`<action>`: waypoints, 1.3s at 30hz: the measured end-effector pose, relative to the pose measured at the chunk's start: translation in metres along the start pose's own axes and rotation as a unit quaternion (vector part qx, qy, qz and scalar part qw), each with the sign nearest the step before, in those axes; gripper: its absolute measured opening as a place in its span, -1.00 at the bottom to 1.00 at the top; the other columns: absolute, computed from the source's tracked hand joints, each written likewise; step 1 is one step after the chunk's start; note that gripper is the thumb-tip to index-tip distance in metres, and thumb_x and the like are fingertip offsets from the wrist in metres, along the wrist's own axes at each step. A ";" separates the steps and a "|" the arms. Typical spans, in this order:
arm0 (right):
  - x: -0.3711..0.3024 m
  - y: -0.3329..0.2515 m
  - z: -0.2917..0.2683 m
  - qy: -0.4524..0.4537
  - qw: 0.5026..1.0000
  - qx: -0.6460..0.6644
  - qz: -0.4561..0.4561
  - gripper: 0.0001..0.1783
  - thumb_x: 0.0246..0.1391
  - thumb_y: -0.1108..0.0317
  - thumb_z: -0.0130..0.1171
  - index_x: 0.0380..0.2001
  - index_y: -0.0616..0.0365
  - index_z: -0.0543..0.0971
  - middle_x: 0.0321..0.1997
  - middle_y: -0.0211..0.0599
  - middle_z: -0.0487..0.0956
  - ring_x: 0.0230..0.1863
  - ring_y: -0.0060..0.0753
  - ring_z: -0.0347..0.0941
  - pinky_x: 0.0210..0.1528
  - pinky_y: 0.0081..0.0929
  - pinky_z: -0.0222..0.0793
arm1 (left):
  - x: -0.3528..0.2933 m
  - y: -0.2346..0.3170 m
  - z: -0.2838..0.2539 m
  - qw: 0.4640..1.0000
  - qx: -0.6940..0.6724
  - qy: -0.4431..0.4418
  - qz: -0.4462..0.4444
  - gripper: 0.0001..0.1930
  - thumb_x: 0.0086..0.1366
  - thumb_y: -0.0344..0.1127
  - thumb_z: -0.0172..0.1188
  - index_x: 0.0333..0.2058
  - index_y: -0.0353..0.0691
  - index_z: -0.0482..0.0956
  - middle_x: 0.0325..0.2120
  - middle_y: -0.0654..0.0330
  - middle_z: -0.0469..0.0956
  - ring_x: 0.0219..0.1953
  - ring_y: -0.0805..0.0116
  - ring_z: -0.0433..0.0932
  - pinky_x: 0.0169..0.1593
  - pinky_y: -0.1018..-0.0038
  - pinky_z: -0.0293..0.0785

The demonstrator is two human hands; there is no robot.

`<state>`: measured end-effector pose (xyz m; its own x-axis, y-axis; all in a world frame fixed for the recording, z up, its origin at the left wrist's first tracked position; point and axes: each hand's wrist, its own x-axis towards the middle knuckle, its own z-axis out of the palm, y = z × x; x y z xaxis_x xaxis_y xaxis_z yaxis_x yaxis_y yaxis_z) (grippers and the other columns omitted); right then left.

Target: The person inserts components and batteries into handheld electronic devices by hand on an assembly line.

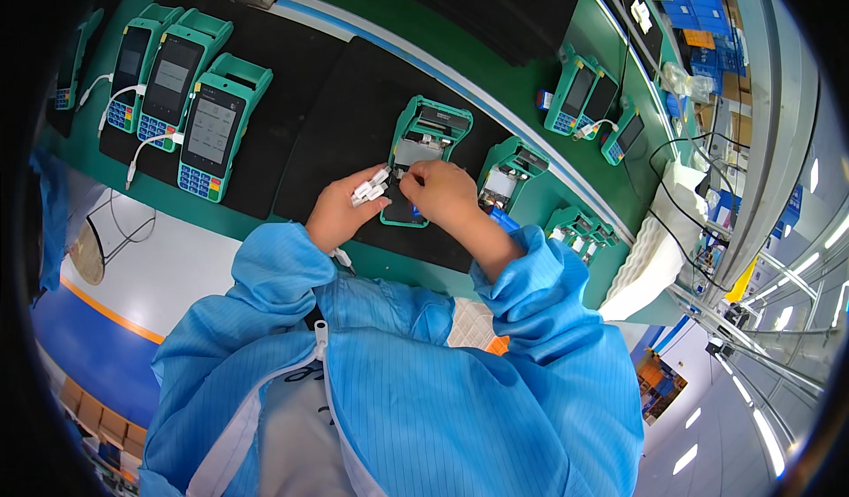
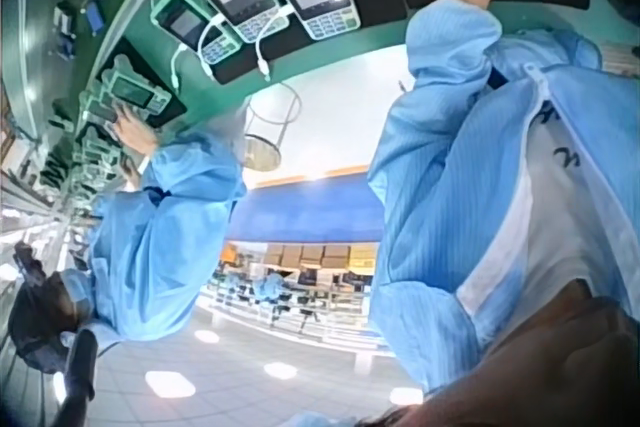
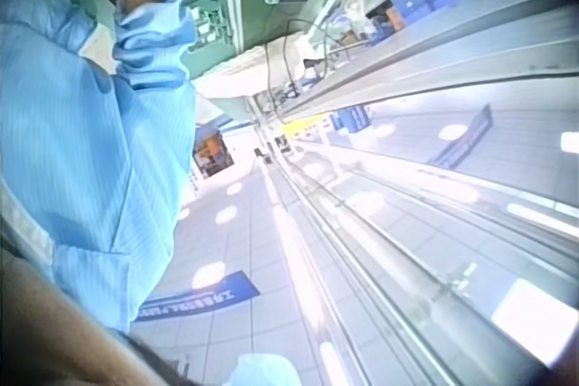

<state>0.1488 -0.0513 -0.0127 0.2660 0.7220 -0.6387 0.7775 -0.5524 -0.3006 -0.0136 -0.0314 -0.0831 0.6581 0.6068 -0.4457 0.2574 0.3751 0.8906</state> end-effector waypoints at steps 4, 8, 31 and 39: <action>-0.003 -0.009 0.004 0.055 0.988 -0.138 -0.036 -0.73 -0.16 0.14 -0.05 -0.54 0.02 0.59 -0.55 -0.22 0.54 -0.47 -0.14 0.48 -0.31 -0.24 0.34 | 0.000 -0.002 0.001 1.000 -0.003 0.007 0.012 -0.54 0.03 -0.42 0.18 -0.03 -0.26 0.36 -0.32 0.15 0.52 -0.31 0.54 0.45 -0.22 0.60 0.35; 0.002 -0.017 0.005 0.028 0.984 -0.177 -0.019 -0.73 -0.14 0.16 -0.07 -0.54 0.03 0.58 -0.52 -0.19 0.54 -0.46 -0.13 0.48 -0.29 -0.21 0.33 | 0.001 -0.005 0.001 1.000 -0.008 0.006 0.015 -0.53 0.04 -0.42 0.17 -0.02 -0.25 0.35 -0.32 0.14 0.53 -0.31 0.55 0.45 -0.22 0.60 0.35; -0.029 0.086 0.016 0.265 0.949 -0.024 0.168 -0.64 -0.10 0.01 0.06 -0.36 0.05 0.44 -0.35 -0.24 0.50 -0.26 -0.12 0.41 -0.25 -0.21 0.30 | 0.010 0.013 0.012 0.989 0.141 -0.010 0.050 -0.32 -0.01 -0.37 0.08 0.14 -0.10 0.08 -0.36 -0.10 0.49 -0.31 0.06 0.51 -0.22 0.41 0.40; -0.013 0.060 0.028 0.307 0.948 0.046 0.069 -0.76 -0.07 0.20 0.05 -0.43 0.16 0.47 -0.41 -0.19 0.48 -0.36 -0.08 0.41 -0.32 -0.26 0.30 | 0.010 0.010 0.012 0.978 0.177 -0.104 0.022 -0.14 -0.03 -0.38 0.06 0.20 -0.01 -0.25 -0.32 -0.14 0.47 -0.29 -0.03 0.47 -0.19 0.32 0.37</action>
<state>0.1757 -0.1055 -0.0421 0.6647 0.7314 -0.1524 0.6656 -0.6724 -0.3238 0.0037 -0.0299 -0.0778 0.7945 0.4465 -0.4117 0.4309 0.0632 0.9002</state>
